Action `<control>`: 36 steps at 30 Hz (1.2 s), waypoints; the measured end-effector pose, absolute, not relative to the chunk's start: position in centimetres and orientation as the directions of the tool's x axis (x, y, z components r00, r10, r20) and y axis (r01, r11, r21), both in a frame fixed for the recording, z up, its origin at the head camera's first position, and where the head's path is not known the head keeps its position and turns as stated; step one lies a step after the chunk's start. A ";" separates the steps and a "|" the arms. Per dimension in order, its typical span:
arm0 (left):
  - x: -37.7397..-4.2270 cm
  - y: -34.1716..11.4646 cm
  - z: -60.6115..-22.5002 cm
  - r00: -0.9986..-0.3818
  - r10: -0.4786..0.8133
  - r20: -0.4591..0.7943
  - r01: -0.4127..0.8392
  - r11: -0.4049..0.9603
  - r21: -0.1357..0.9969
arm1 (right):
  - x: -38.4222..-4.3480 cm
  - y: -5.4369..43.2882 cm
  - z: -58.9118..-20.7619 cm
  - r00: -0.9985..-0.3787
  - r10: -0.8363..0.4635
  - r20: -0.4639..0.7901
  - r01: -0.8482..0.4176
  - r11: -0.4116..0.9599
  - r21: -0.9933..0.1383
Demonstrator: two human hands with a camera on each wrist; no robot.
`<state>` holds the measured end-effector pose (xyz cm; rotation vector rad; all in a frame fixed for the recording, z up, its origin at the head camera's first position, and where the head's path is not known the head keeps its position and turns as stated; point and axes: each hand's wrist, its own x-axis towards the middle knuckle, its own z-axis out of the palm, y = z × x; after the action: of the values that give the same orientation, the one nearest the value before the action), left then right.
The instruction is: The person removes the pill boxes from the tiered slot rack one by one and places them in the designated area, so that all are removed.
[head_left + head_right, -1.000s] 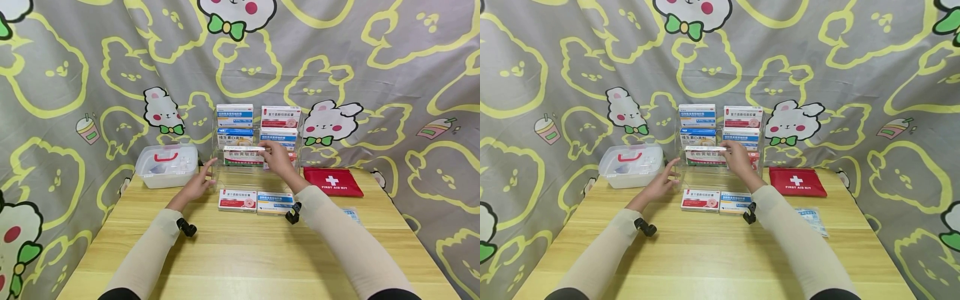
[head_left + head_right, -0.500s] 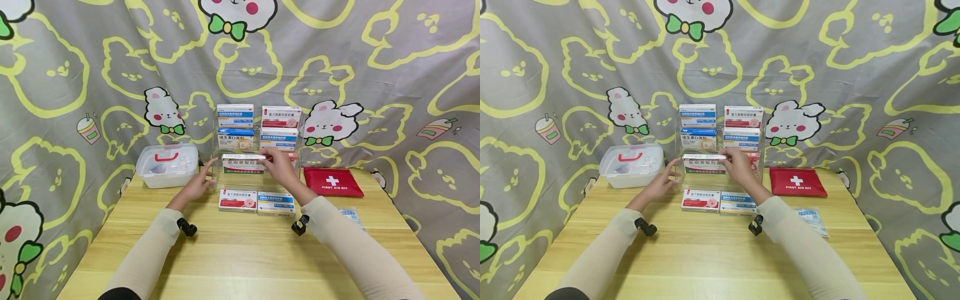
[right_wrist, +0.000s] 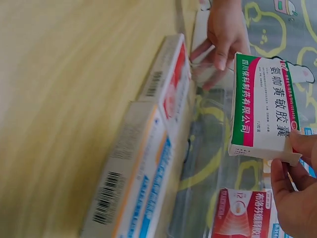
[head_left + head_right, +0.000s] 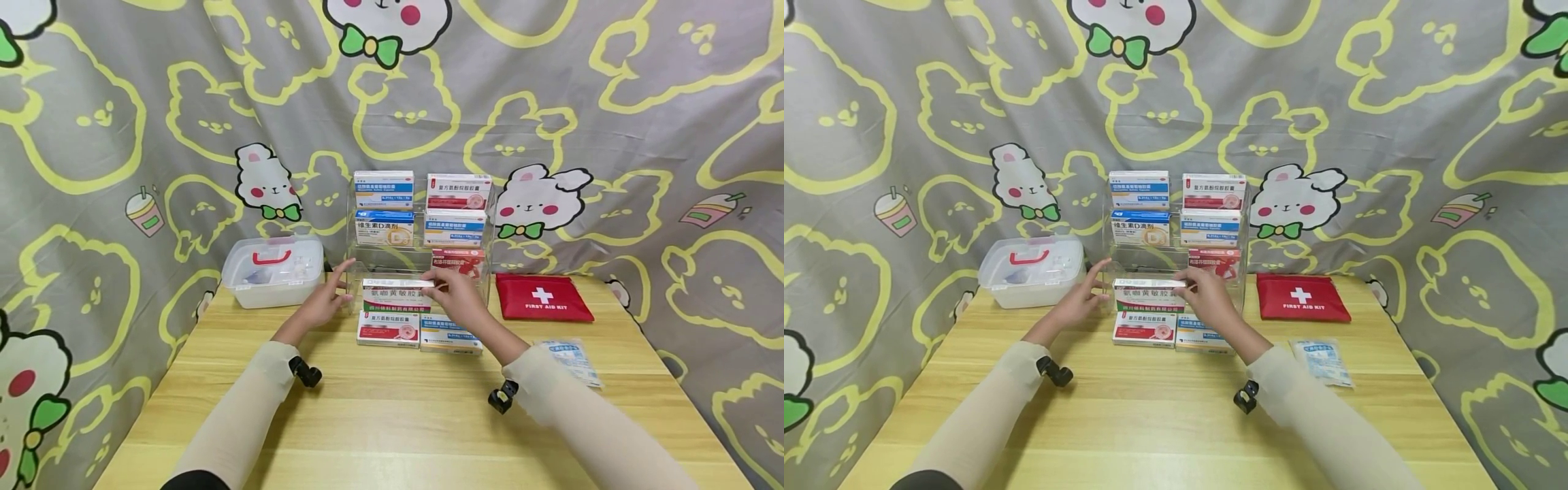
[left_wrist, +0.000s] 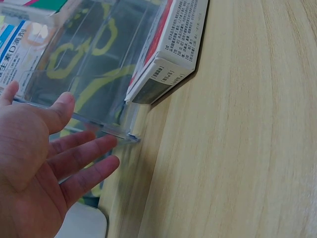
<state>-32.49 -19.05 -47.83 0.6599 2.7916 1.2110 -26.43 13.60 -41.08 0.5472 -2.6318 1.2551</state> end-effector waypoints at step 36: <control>-32.5 -19.1 -47.9 -0.906 0.399 0.144 0.377 0.601 0.705 | -23.2 11.7 -48.3 -0.912 -0.375 0.163 -0.363 0.559 -0.745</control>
<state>-32.47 -19.11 -47.90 0.6752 2.7857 1.2154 -23.17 11.66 -48.33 0.6603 -2.7865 1.3265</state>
